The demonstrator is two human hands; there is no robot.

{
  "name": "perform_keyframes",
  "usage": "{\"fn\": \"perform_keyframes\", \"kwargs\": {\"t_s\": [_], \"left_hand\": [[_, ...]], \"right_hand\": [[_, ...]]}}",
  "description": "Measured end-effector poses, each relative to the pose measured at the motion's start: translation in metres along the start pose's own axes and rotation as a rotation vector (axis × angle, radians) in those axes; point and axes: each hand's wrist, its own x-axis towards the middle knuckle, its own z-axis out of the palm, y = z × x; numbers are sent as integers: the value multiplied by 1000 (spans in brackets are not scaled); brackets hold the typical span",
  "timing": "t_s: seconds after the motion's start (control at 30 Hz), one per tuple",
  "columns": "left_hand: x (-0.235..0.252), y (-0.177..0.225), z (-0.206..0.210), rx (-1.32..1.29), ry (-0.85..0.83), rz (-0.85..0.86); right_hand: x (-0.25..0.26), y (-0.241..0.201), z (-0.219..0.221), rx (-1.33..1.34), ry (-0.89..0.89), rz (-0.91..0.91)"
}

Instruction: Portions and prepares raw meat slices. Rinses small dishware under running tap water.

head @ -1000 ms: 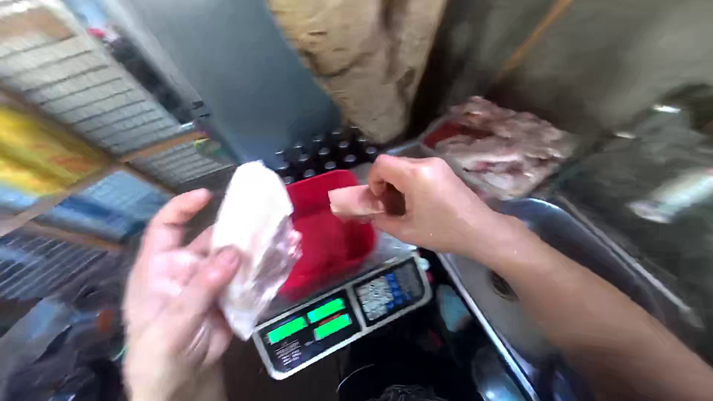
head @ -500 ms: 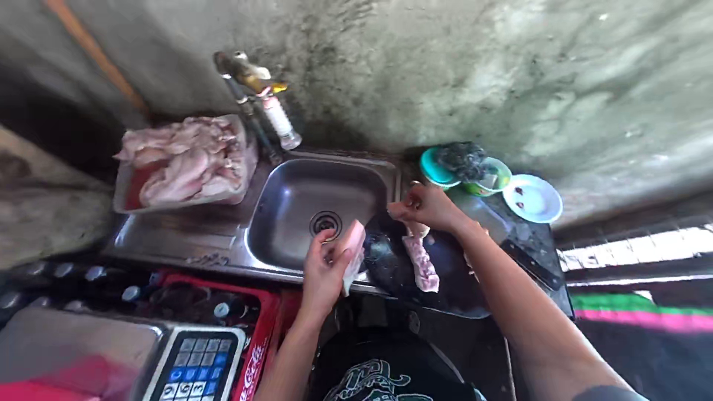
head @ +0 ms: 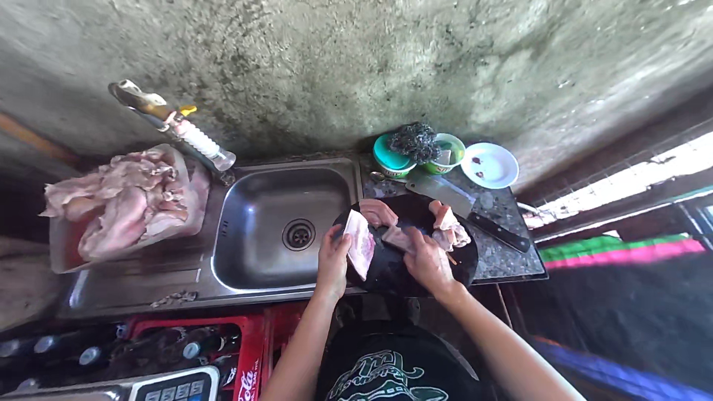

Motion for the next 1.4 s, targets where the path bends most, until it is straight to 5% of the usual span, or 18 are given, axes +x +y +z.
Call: {"fn": "perform_keyframes", "kwargs": {"t_s": [0.13, 0.27, 0.33, 0.43, 0.6, 0.77, 0.83, 1.2, 1.4], "left_hand": [[13, -34, -17, 691, 74, 222], [-2, -40, 10, 920, 70, 472], [-6, -33, 29, 1090, -12, 371], [-1, -24, 44, 1253, -17, 199], [15, -18, 19, 1135, 112, 190], [14, -23, -13, 218, 286, -33], [9, -31, -17, 52, 324, -117], [-4, -29, 0, 85, 236, -132], [11, -36, 8, 298, 192, -140]], "right_hand": [[-2, 23, -48, 21, 156, -122], [8, 88, -93, -58, 249, 123], [26, 141, -96, -103, 137, 275], [40, 185, -87, -174, -51, 270], [48, 184, -86, -209, -99, 209], [39, 169, -110, -130, -148, 224], [33, 176, -114, -99, -115, 215], [-31, 173, -138, 114, 2, 240], [-71, 88, -107, 48, -2, 30]]}}
